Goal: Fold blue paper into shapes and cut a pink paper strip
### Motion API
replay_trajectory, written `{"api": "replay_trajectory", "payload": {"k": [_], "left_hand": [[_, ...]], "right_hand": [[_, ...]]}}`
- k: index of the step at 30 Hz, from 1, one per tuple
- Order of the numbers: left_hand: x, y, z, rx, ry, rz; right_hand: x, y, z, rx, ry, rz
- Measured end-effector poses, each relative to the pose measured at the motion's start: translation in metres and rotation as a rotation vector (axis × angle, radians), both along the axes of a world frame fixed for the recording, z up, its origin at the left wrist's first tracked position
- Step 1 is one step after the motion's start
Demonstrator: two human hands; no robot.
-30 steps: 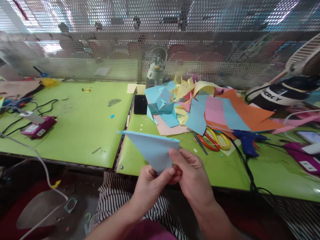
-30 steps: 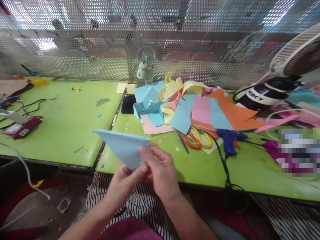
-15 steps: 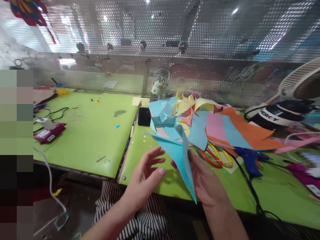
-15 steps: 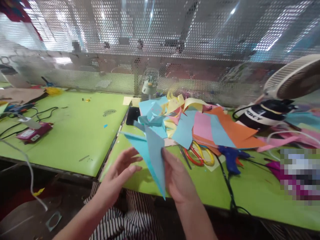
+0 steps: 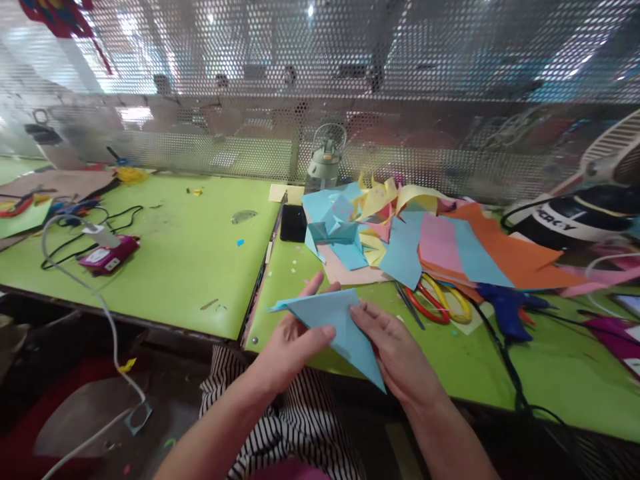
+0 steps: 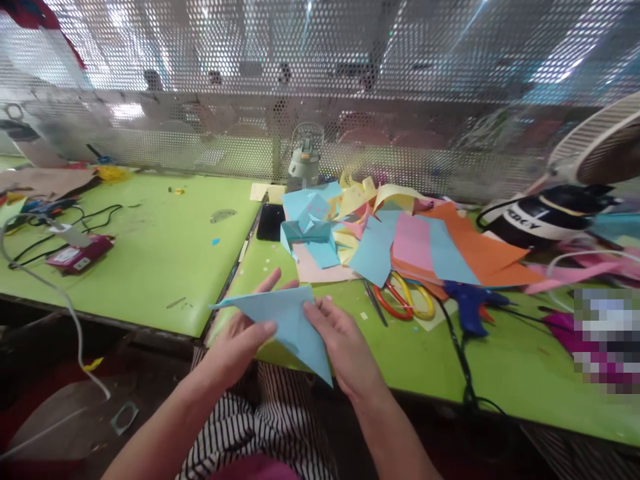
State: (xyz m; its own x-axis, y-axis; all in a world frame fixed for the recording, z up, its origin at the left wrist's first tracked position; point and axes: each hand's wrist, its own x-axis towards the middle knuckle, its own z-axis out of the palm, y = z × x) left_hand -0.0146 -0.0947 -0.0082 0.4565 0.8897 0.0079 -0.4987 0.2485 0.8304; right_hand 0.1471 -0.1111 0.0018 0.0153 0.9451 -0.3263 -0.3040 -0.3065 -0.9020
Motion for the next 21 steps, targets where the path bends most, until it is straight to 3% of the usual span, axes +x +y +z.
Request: {"api": "replay_trajectory", "payload": {"k": [4,9,13,17,19,21], "left_hand": [[-0.001,0.002,-0.002,-0.066,0.017,0.036],[-0.009,0.010,0.005,0.202,0.106,-0.091],[-0.008,0.017,0.010,0.228,0.309,0.075],[-0.003,0.022,0.008,0.225,0.442,0.202],[-0.005,0.026,0.004,0.233,0.496,0.202],[-0.011,0.031,-0.003,0.227,0.546,0.173]], "right_hand": [[0.002,0.001,0.001,-0.039,0.019,-0.018],[0.007,0.001,0.007,0.013,-0.031,0.095],[0.016,-0.007,-0.001,0.159,-0.101,0.124],[0.037,-0.026,-0.016,0.268,-0.370,0.181],[0.057,-0.037,-0.018,0.285,-0.632,0.041],[0.085,-0.047,-0.017,0.307,-1.037,-0.199]]}}
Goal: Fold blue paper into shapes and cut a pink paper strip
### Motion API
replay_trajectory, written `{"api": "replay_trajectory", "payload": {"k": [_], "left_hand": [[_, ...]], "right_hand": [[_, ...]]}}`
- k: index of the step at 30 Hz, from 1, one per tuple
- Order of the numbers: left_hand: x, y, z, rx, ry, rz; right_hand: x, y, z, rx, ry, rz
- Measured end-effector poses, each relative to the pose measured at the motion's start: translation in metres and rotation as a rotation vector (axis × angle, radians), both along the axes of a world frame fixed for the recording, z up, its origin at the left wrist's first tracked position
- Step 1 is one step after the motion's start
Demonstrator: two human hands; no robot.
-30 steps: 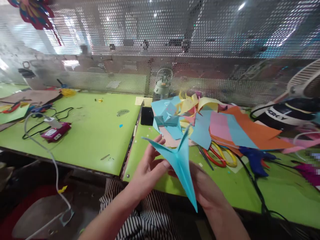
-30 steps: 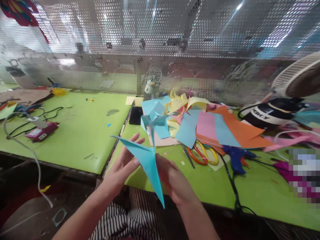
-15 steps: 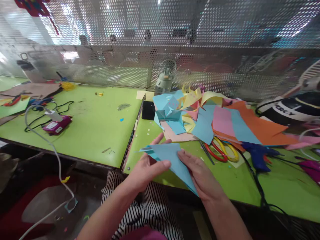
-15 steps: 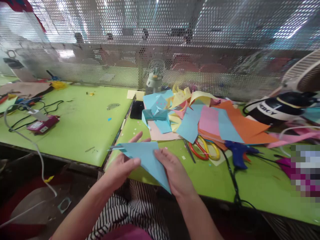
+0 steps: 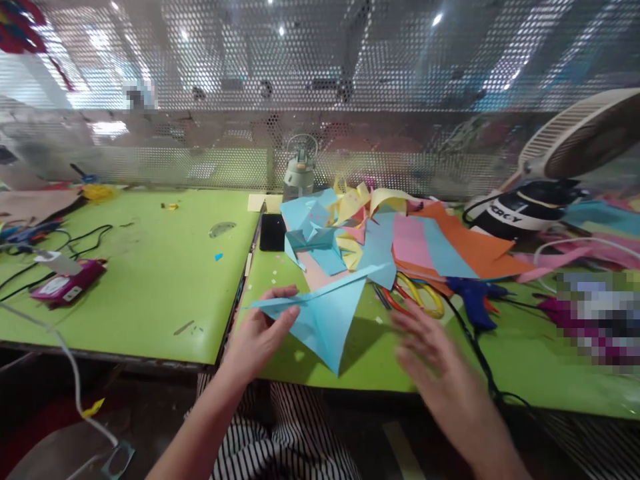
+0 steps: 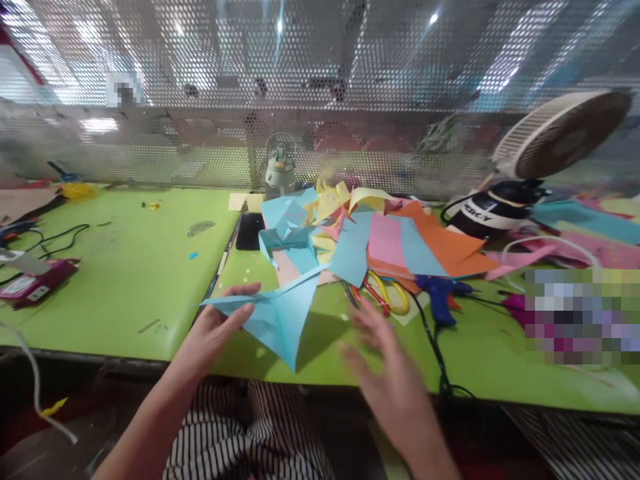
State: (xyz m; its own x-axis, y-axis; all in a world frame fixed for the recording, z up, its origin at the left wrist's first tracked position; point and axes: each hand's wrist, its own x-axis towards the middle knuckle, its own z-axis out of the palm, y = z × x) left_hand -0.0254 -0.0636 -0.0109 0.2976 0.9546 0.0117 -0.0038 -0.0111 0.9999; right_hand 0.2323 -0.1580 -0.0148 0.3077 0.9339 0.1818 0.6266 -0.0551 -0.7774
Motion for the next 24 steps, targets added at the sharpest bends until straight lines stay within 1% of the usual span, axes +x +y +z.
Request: {"api": "replay_trajectory", "payload": {"k": [1,2,3,4,5,7,8,9,11,13,15,16,19,21,24], "left_hand": [[-0.004,0.002,-0.004,-0.003,0.021,-0.007],[-0.009,0.004,-0.007,0.011,0.035,0.006],[-0.014,0.005,-0.011,0.047,0.045,0.046],[-0.019,0.005,-0.014,0.118,0.063,0.118],[-0.023,0.004,-0.016,0.228,0.098,0.228],[-0.030,-0.003,-0.019,0.528,0.257,0.476],[-0.031,-0.008,-0.019,0.669,0.375,0.537],[-0.032,-0.013,-0.018,0.810,0.504,0.511],[-0.032,-0.025,-0.018,1.084,0.643,0.370],[-0.027,-0.034,-0.019,1.237,0.708,0.179],[-0.019,-0.041,-0.020,1.296,0.734,0.027],[-0.015,-0.043,-0.021,1.318,0.746,-0.026],[-0.002,-0.044,-0.018,1.418,0.808,-0.125],[0.007,-0.043,-0.013,1.480,0.855,-0.163],[0.017,-0.040,-0.007,1.534,0.917,-0.217]], "right_hand": [[0.016,-0.004,0.001,0.067,-0.222,-0.108],[0.033,-0.008,0.002,0.151,-0.424,-0.162],[0.050,-0.011,0.002,0.201,-0.587,-0.191],[0.065,-0.014,0.002,0.207,-0.707,-0.187],[0.079,-0.018,0.001,0.213,-0.793,-0.183],[0.097,-0.025,0.002,0.208,-0.910,-0.193],[0.102,-0.028,0.002,0.195,-0.948,-0.203],[0.106,-0.029,0.003,0.168,-0.978,-0.217],[0.110,-0.030,0.007,0.086,-1.016,-0.246],[0.114,-0.026,0.011,0.009,-1.031,-0.270],[0.120,-0.019,0.015,-0.035,-1.030,-0.271],[0.122,-0.015,0.017,-0.043,-1.027,-0.267],[0.121,-0.002,0.025,-0.063,-1.010,-0.243],[0.111,0.007,0.029,-0.075,-0.990,-0.192],[0.084,0.020,0.031,-0.104,-0.957,-0.067]]}}
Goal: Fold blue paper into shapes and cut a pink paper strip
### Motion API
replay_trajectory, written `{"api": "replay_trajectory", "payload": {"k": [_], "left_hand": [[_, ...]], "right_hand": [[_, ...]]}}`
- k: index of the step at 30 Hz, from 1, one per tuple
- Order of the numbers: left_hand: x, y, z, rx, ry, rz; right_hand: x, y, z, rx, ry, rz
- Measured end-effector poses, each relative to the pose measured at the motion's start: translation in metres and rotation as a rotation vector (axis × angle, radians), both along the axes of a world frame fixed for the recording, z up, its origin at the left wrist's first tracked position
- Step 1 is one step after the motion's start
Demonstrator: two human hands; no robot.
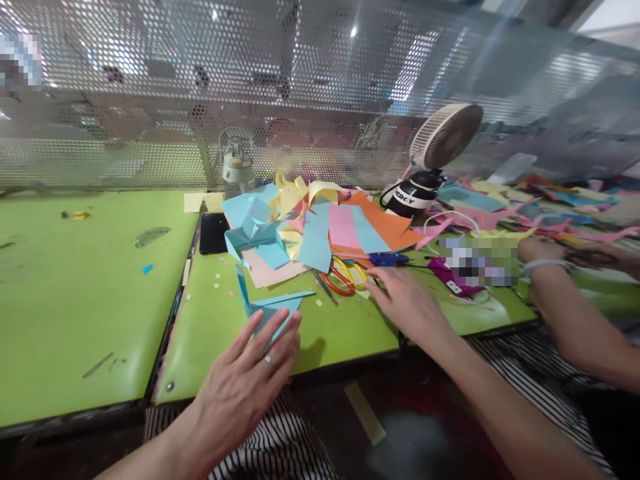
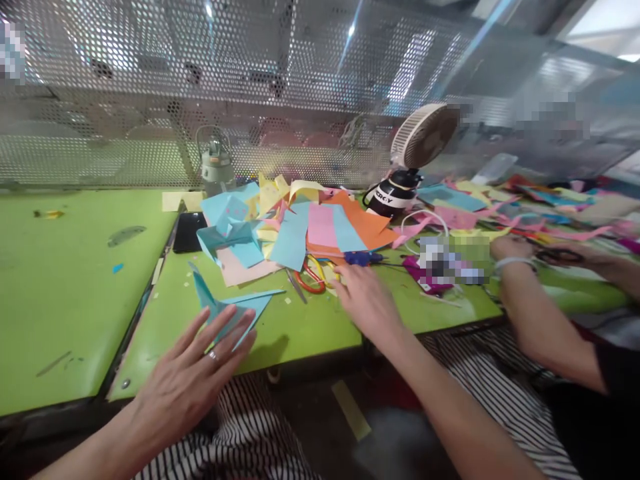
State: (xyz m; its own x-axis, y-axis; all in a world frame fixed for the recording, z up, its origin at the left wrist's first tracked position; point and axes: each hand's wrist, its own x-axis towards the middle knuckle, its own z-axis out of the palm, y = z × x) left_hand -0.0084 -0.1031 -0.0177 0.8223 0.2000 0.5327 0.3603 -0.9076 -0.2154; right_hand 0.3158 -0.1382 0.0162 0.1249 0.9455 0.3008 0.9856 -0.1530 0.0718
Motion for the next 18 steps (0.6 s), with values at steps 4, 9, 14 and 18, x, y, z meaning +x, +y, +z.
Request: {"api": "replay_trajectory", "payload": {"k": [4,9,14,18], "left_hand": [[-0.001,0.008,0.000,-0.037,0.037,0.067],[-0.018,0.015,-0.005,-0.121,0.047,0.242],[-0.025,0.016,-0.010,-0.199,0.102,0.261],[-0.019,0.021,-0.010,-0.239,0.137,0.276]], "right_hand": [[-0.030,0.021,-0.005,-0.106,0.024,0.045],[-0.027,0.045,-0.008,-0.218,0.036,-0.090],[-0.008,0.063,0.002,-0.317,0.128,-0.126],[-0.001,0.057,0.016,-0.338,0.274,-0.095]]}}
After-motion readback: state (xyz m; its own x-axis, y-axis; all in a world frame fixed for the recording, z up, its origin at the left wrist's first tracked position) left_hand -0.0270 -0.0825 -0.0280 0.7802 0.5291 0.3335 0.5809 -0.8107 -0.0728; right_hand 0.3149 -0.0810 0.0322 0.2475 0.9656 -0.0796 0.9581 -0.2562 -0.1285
